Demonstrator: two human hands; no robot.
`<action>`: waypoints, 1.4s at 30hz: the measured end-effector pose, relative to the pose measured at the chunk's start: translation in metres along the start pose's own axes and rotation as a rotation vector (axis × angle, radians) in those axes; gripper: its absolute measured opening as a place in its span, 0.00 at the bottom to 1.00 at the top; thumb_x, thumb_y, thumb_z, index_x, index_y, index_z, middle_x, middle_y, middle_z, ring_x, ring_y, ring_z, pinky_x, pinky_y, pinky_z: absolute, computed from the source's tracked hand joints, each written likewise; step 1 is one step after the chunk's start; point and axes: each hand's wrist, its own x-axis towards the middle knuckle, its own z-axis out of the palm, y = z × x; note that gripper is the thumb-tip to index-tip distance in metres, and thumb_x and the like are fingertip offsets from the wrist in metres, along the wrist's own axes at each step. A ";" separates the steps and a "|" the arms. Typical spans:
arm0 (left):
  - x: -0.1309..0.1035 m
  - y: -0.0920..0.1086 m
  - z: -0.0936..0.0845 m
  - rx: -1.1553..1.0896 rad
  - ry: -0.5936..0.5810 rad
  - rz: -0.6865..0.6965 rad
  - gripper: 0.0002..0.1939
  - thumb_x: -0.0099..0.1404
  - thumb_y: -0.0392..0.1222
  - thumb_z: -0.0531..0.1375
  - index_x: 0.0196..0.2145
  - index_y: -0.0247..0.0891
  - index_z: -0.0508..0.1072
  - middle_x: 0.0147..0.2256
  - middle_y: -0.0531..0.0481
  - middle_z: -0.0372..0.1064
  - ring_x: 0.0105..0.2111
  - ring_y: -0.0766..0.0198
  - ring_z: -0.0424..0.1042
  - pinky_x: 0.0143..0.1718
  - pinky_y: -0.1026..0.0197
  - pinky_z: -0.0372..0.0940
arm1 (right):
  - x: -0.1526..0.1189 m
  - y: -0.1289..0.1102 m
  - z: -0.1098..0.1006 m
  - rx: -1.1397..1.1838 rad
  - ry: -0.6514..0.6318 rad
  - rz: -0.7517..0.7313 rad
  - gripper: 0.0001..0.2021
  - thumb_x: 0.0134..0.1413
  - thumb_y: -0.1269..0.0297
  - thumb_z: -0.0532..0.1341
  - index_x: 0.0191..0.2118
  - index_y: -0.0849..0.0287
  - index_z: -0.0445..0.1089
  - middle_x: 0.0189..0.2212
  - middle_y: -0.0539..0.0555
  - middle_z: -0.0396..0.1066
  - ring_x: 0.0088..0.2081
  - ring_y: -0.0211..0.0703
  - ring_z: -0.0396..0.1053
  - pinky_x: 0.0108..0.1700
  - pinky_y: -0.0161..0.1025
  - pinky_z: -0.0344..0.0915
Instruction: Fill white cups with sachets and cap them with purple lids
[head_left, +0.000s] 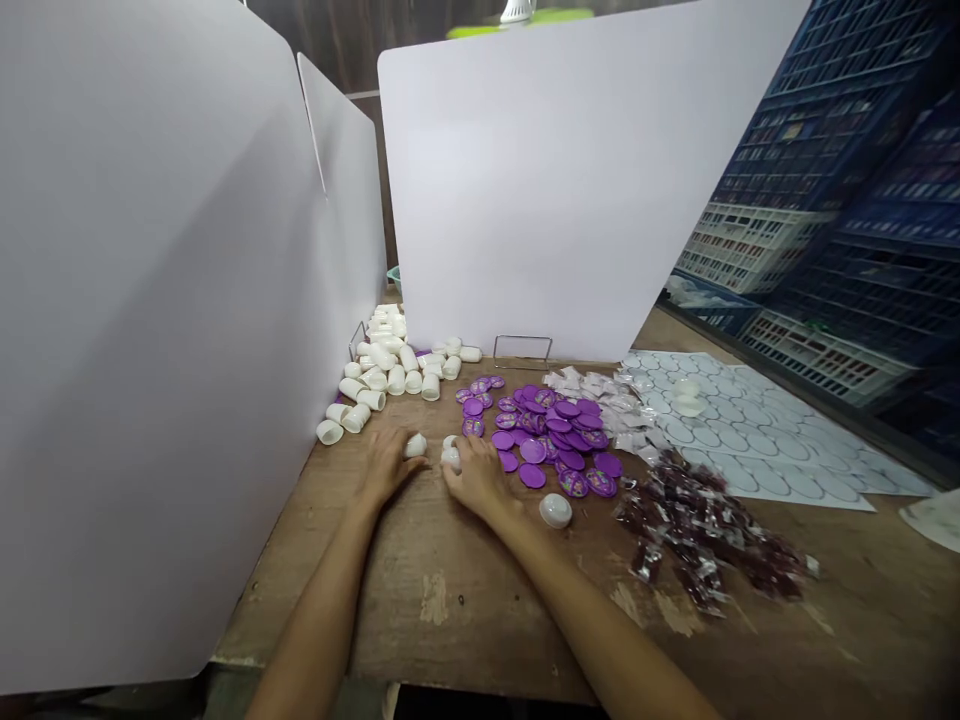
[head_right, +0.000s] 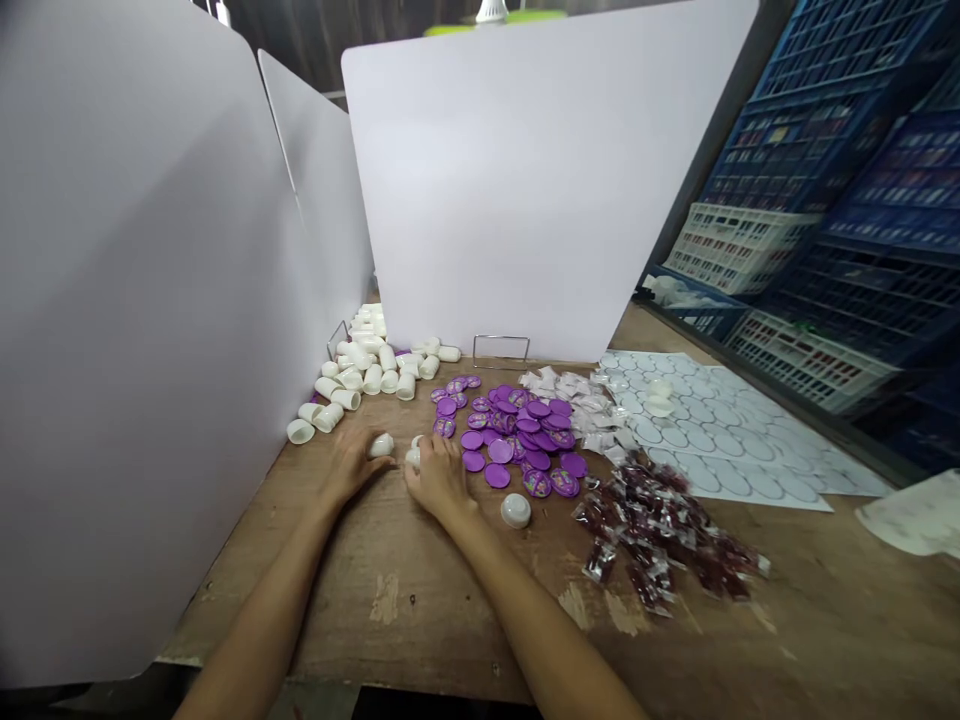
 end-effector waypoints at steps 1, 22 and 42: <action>0.000 0.000 -0.001 0.019 -0.017 0.003 0.21 0.59 0.47 0.65 0.48 0.39 0.70 0.47 0.43 0.73 0.50 0.49 0.69 0.51 0.49 0.60 | -0.002 0.001 -0.001 -0.089 -0.017 0.016 0.11 0.54 0.68 0.58 0.44 0.63 0.69 0.43 0.65 0.68 0.47 0.57 0.64 0.50 0.50 0.60; -0.008 -0.006 0.002 -0.133 0.069 0.035 0.21 0.64 0.42 0.60 0.55 0.42 0.67 0.52 0.43 0.71 0.54 0.53 0.69 0.57 0.45 0.60 | -0.012 -0.015 -0.010 -0.019 -0.168 -0.054 0.14 0.55 0.72 0.57 0.48 0.61 0.68 0.46 0.63 0.68 0.47 0.55 0.66 0.49 0.48 0.63; -0.002 0.000 0.014 -0.299 0.311 -0.178 0.22 0.65 0.53 0.57 0.52 0.38 0.69 0.51 0.40 0.71 0.53 0.51 0.69 0.56 0.45 0.62 | 0.077 -0.004 0.010 0.150 -0.235 -0.091 0.20 0.55 0.75 0.58 0.55 0.64 0.66 0.52 0.62 0.68 0.55 0.51 0.63 0.57 0.48 0.57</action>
